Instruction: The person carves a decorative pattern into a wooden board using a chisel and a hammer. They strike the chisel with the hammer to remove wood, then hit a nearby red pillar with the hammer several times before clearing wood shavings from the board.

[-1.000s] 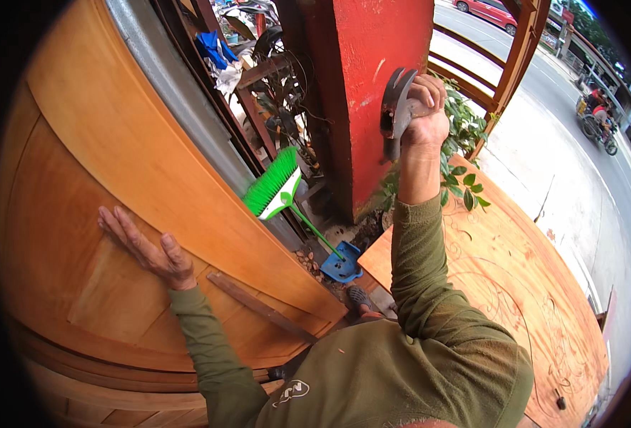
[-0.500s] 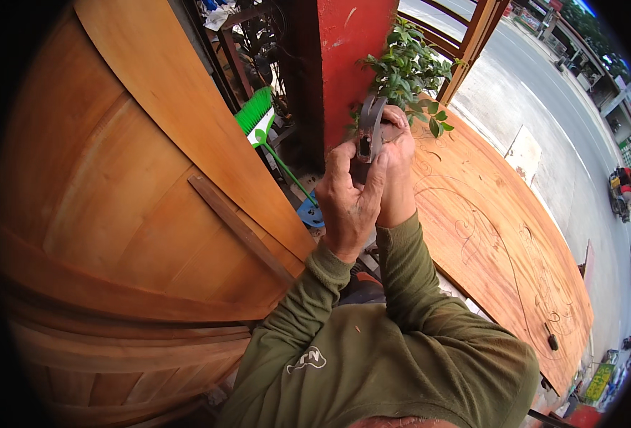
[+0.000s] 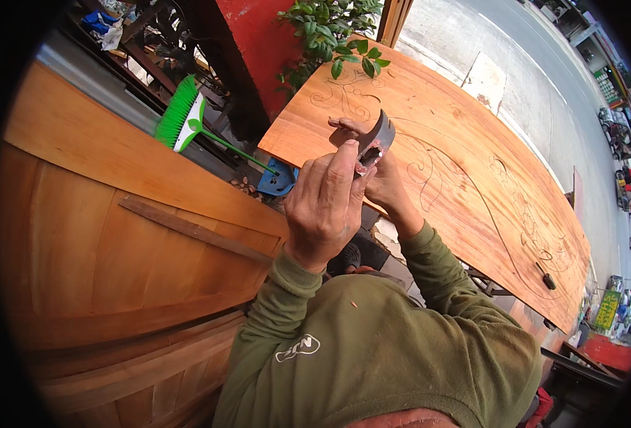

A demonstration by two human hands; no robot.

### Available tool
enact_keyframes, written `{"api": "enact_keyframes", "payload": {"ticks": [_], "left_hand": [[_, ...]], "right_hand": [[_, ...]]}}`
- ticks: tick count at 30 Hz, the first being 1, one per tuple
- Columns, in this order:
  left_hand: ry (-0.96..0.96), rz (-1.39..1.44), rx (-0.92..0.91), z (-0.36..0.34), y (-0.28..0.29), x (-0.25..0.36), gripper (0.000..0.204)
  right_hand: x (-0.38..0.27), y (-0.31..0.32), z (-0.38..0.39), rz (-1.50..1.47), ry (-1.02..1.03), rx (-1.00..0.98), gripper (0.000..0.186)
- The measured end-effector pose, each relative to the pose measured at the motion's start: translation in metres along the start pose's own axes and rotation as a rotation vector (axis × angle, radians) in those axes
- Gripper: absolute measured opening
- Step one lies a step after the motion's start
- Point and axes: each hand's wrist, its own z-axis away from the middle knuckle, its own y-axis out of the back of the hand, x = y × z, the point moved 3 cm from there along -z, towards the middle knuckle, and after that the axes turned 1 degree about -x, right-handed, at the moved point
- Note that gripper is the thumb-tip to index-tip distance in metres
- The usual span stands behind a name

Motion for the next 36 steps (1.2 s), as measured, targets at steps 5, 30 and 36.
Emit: {"api": "enact_keyframes", "payload": {"ticks": [5, 30, 36], "left_hand": [[-0.02, 0.047, -0.072, 0.006, -0.043, 0.029, 0.04], [-0.133, 0.344, -0.185, 0.017, -0.027, 0.039, 0.041], [0.239, 0.589, -0.227, 0.029, -0.022, 0.026, 0.04]], "right_hand": [[-0.009, 0.03, 0.004, 0.083, 0.034, 0.046, 0.05], [-0.014, 0.027, 0.099, 0.072, -0.078, 0.173, 0.028], [-0.049, 0.019, 0.09, -0.175, -0.193, 0.254, 0.041]]}}
